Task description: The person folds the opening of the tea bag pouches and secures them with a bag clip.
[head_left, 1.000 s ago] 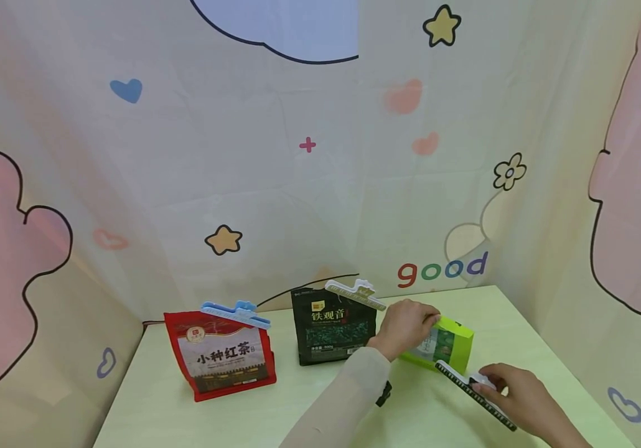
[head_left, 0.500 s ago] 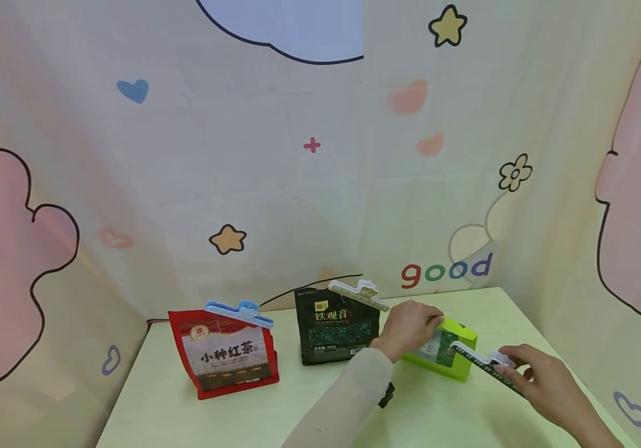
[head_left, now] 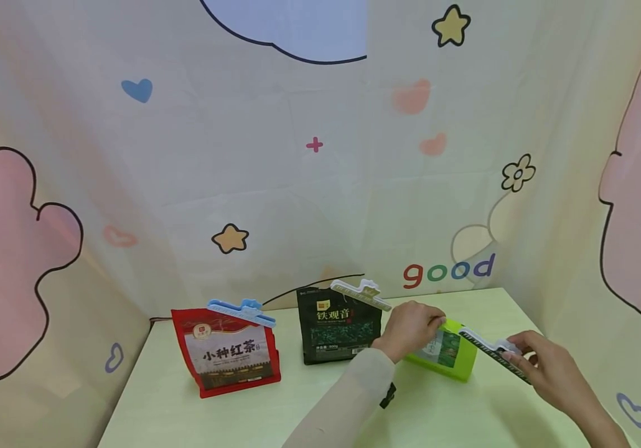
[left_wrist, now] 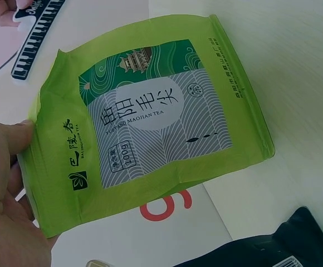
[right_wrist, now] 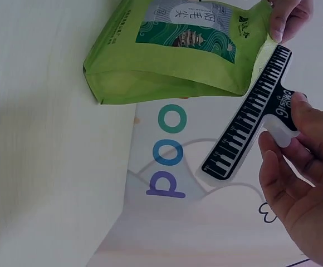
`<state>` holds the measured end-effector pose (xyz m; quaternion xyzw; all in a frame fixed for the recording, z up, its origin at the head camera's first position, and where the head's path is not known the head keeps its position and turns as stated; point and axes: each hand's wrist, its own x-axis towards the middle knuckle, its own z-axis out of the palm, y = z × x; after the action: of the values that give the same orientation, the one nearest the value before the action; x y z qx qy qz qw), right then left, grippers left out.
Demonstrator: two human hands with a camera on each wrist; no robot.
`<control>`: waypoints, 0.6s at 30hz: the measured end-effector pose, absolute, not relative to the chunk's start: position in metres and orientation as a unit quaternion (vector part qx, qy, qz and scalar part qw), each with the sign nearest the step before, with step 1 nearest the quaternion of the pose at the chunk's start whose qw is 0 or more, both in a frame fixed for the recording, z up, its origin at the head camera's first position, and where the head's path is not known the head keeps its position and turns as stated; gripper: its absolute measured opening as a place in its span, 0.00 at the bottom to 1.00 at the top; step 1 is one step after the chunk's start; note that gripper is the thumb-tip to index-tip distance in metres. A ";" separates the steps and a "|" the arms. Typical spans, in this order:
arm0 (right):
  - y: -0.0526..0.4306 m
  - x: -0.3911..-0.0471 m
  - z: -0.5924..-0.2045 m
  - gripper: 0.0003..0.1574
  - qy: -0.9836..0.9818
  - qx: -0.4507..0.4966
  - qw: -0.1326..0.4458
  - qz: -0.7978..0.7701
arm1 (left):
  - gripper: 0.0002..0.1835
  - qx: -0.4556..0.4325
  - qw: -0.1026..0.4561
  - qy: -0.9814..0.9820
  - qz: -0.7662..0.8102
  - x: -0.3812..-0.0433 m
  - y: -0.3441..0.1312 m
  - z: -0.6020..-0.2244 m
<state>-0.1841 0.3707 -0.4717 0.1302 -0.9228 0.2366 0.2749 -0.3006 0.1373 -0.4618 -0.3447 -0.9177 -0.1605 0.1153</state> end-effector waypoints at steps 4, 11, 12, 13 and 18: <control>0.374 -0.190 -0.473 0.12 -0.920 0.127 0.284 0.239 | 0.12 -0.347 0.118 -0.917 -0.159 -0.300 0.136 -0.461; 0.379 -0.202 -0.470 0.12 -0.920 0.117 0.293 0.233 | 0.12 -0.349 0.123 -0.915 -0.162 -0.300 0.135 -0.461; 0.379 -0.203 -0.470 0.12 -0.921 0.115 0.290 0.232 | 0.12 -0.348 0.122 -0.915 -0.163 -0.300 0.135 -0.461; 0.380 -0.204 -0.470 0.11 -0.923 0.114 0.287 0.231 | 0.12 -0.349 0.121 -0.915 -0.162 -0.300 0.135 -0.461; 0.382 -0.208 -0.470 0.10 -0.927 0.110 0.270 0.235 | 0.12 -0.350 0.117 -0.915 -0.163 -0.300 0.135 -0.462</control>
<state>-0.2081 0.3815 -0.4699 0.1097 -0.9274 0.2348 0.2697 -0.3004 0.1347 -0.4616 -0.3497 -0.9151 -0.1628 0.1172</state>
